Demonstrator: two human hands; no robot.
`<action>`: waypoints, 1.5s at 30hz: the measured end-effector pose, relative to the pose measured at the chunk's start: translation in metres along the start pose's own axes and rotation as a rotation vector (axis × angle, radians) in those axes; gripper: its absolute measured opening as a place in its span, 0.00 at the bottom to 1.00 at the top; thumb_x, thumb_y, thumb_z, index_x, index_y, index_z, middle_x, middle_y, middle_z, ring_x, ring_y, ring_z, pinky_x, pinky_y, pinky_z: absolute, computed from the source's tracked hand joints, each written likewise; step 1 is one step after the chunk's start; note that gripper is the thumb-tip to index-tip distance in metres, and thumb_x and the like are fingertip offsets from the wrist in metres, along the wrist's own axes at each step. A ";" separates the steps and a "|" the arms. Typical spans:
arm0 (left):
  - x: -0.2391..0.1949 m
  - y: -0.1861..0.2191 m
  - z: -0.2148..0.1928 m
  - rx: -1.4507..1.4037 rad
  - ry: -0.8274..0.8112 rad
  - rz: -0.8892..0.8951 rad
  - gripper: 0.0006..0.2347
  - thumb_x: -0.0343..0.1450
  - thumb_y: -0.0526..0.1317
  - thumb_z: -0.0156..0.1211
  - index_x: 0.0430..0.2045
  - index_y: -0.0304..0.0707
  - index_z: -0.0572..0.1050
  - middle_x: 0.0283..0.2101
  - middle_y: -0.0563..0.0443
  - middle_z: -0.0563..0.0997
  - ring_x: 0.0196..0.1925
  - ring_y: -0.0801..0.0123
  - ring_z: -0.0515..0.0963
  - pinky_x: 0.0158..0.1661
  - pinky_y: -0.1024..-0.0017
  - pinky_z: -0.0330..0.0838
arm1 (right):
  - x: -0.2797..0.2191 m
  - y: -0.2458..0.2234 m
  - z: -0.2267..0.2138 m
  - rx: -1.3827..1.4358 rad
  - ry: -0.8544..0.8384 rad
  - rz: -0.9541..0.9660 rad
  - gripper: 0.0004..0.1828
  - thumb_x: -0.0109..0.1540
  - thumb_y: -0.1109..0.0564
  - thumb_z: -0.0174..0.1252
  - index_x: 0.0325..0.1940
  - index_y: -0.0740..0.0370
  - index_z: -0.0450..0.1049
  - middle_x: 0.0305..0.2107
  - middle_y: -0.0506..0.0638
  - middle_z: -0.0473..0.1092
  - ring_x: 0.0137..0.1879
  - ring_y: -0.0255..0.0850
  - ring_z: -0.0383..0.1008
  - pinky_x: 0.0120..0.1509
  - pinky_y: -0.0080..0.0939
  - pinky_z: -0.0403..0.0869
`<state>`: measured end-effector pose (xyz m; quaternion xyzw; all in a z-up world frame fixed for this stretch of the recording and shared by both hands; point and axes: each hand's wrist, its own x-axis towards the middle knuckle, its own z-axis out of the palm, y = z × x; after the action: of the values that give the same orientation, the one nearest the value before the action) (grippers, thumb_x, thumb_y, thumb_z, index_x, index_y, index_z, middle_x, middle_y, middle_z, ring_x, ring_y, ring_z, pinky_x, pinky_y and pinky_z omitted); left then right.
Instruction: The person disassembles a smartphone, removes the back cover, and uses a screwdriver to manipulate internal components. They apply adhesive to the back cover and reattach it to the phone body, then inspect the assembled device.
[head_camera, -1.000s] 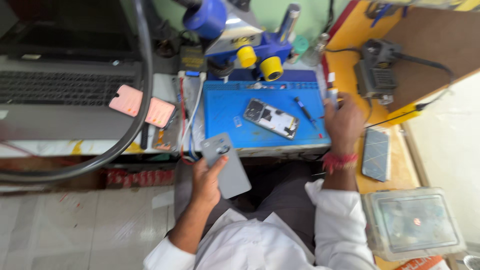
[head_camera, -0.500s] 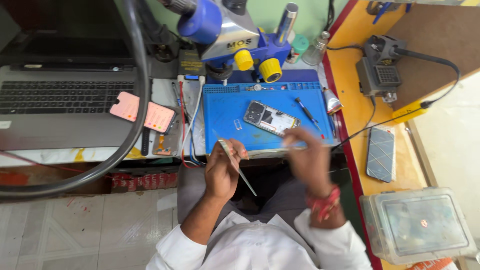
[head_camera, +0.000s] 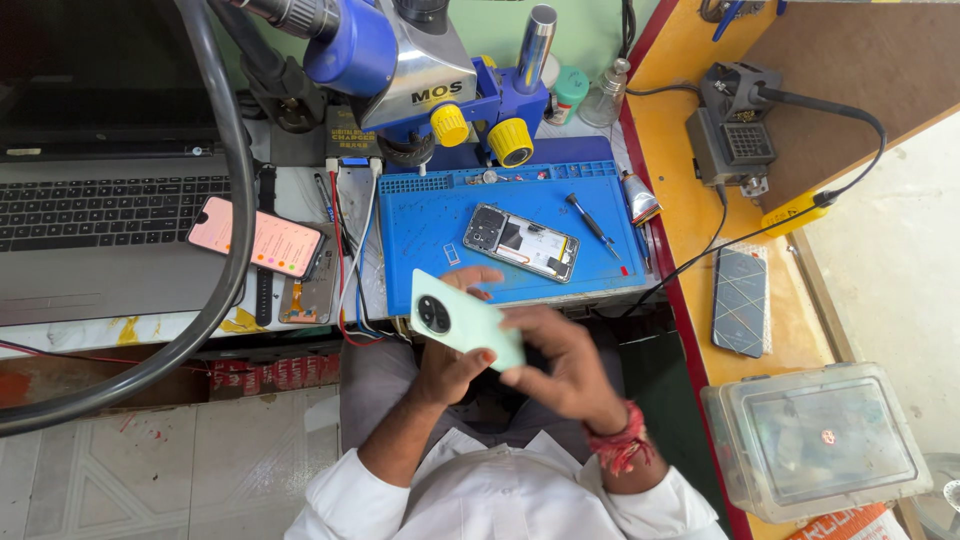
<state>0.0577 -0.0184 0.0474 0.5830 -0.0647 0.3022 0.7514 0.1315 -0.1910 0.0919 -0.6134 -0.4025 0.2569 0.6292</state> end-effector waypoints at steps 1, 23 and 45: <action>0.004 0.001 -0.003 0.045 -0.013 -0.024 0.42 0.68 0.65 0.67 0.65 0.30 0.58 0.64 0.39 0.66 0.66 0.60 0.67 0.65 0.59 0.64 | 0.002 -0.003 -0.011 -0.170 0.070 -0.075 0.24 0.59 0.56 0.69 0.57 0.67 0.73 0.54 0.56 0.73 0.64 0.47 0.73 0.70 0.47 0.70; 0.141 -0.012 -0.095 0.809 -0.453 -0.283 0.42 0.57 0.30 0.73 0.69 0.45 0.58 0.63 0.43 0.75 0.61 0.55 0.76 0.54 0.63 0.75 | 0.062 0.038 -0.079 -1.139 0.247 -0.263 0.19 0.57 0.50 0.68 0.51 0.56 0.80 0.54 0.55 0.75 0.61 0.53 0.71 0.63 0.55 0.63; 0.164 -0.043 -0.097 0.856 -0.683 -0.364 0.50 0.54 0.28 0.74 0.73 0.47 0.49 0.65 0.48 0.73 0.60 0.56 0.77 0.56 0.65 0.75 | 0.063 0.035 -0.076 -1.194 0.173 -0.232 0.21 0.54 0.51 0.71 0.51 0.55 0.81 0.54 0.56 0.75 0.61 0.54 0.71 0.64 0.56 0.66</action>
<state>0.1888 0.1264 0.0551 0.9014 -0.0743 -0.0380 0.4250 0.2342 -0.1787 0.0751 -0.8307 -0.4886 -0.1337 0.2310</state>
